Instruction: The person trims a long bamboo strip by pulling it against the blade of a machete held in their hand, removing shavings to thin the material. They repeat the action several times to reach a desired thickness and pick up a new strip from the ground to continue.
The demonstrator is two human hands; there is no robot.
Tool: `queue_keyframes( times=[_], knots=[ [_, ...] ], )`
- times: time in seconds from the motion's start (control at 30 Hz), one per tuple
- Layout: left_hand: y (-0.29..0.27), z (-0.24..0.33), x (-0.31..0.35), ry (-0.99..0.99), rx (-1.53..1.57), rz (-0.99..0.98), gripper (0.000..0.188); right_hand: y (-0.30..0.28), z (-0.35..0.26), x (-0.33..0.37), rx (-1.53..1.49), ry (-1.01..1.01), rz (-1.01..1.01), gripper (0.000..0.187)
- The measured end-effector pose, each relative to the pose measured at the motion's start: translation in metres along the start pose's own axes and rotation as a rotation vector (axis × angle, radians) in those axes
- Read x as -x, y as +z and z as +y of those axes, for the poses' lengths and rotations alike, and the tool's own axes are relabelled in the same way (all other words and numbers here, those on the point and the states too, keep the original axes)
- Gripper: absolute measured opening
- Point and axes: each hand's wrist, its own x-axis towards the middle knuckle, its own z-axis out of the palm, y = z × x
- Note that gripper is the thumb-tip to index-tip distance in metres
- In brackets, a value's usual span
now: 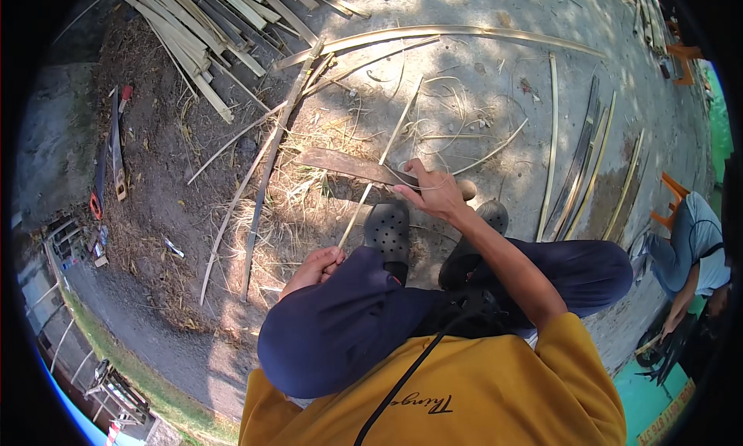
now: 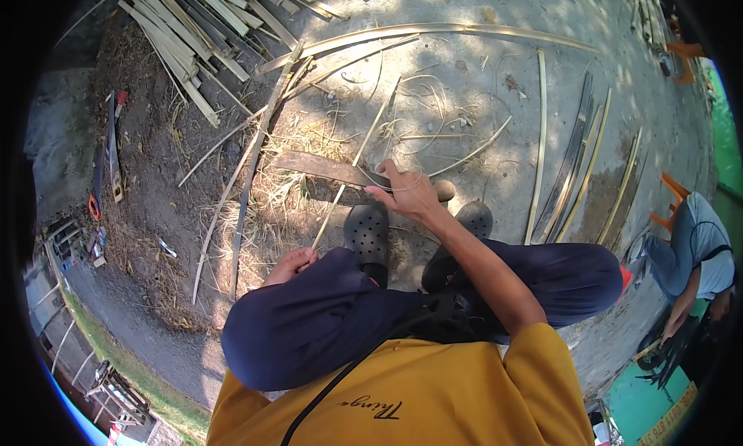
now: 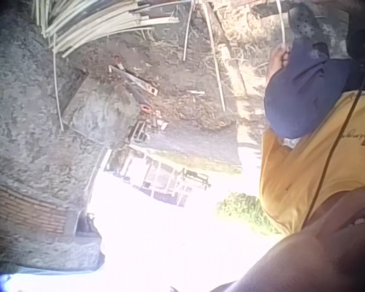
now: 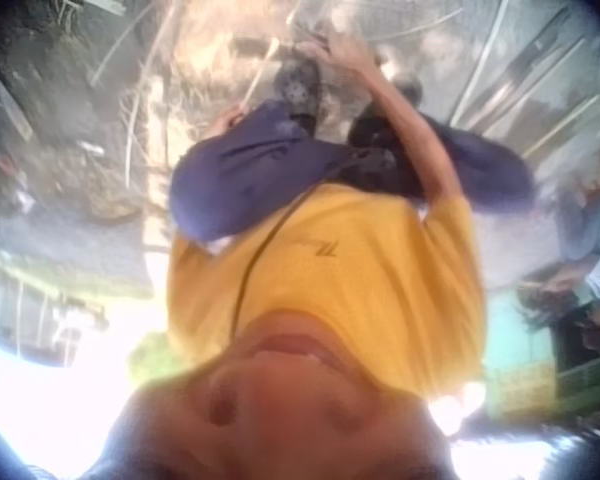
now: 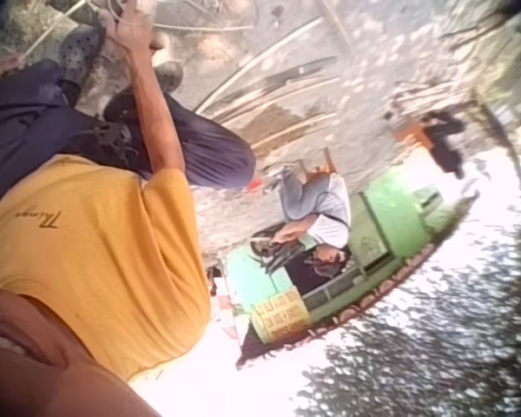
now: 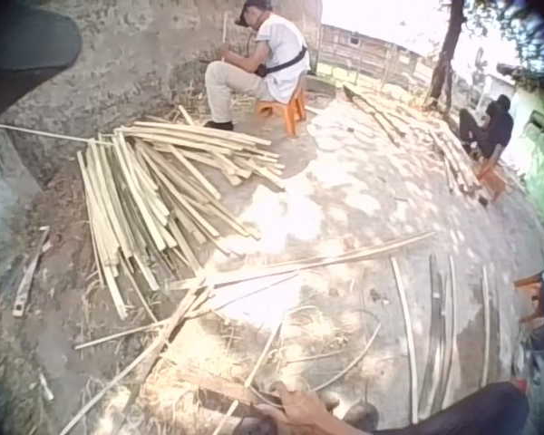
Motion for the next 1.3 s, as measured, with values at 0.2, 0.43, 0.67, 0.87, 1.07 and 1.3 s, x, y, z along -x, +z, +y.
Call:
queue_keyframes(
  times=[0.2,0.43,0.67,0.87,1.07,1.3],
  knots=[
    [-0.010,-0.016,0.009,-0.043,-0.109,0.083,0.029,-0.026,0.050,-0.045,0.025,0.274,0.151,0.063],
    [-0.007,-0.023,0.041,-0.028,-0.017,0.206,0.034,-0.049,0.091,-0.049,-0.011,0.337,0.336,0.067],
    [-0.058,-0.032,0.059,0.062,-0.061,0.109,0.036,-0.059,0.109,-0.037,-0.185,0.495,0.544,0.066],
    [-0.036,0.009,0.064,0.078,-0.183,0.085,0.034,-0.064,0.122,-0.030,-0.183,0.570,0.691,0.068],
    [0.004,0.018,0.045,0.195,-0.250,0.160,0.028,-0.051,0.091,-0.007,-0.467,0.504,0.633,0.058],
    [0.012,0.013,0.021,0.265,-0.306,0.256,0.022,-0.031,0.016,-0.005,-0.460,0.211,0.356,0.050]
  ],
)
